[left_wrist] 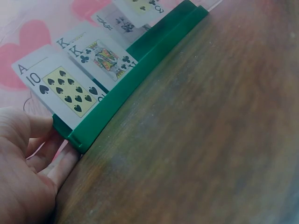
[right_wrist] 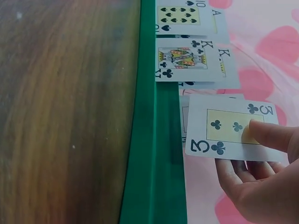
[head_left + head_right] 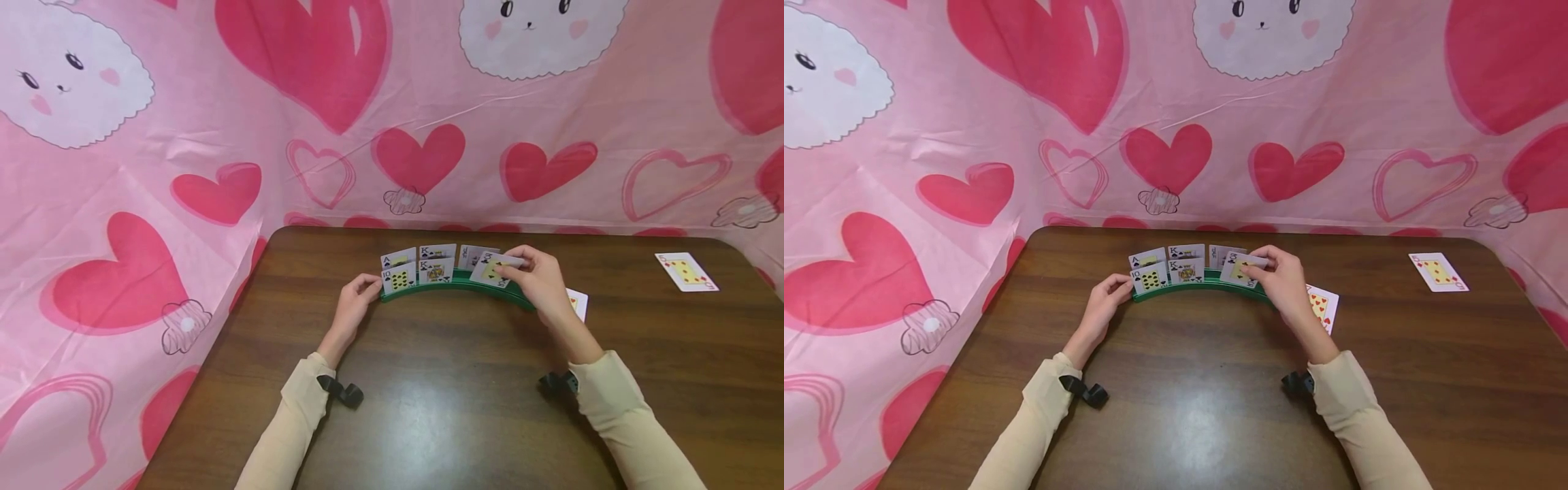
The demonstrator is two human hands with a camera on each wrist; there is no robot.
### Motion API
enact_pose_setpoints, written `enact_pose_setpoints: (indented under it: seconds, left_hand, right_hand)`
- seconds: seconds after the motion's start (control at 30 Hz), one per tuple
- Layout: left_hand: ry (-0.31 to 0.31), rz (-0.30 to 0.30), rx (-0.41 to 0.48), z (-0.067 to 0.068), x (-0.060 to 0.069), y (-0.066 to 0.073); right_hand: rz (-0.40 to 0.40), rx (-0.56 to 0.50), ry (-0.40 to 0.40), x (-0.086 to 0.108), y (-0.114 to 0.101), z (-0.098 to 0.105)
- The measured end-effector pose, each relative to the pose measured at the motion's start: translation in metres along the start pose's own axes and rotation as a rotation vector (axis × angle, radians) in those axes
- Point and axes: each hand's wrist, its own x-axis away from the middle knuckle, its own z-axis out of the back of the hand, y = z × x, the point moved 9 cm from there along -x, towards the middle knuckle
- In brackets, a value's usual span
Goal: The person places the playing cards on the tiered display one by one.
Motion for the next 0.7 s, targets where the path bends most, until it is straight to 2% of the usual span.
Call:
enact_pose_setpoints:
  seconds: [0.33,0.7]
  left_hand:
    - [-0.002,-0.004,0.017,0.0,0.002,0.001]
    - [0.0,-0.018,0.008,0.0,0.002,0.0]
  right_hand:
    - [-0.032,-0.004,-0.04,-0.001,0.006,-0.01]
    - [-0.022,0.003,-0.047,0.0,0.009,-0.018]
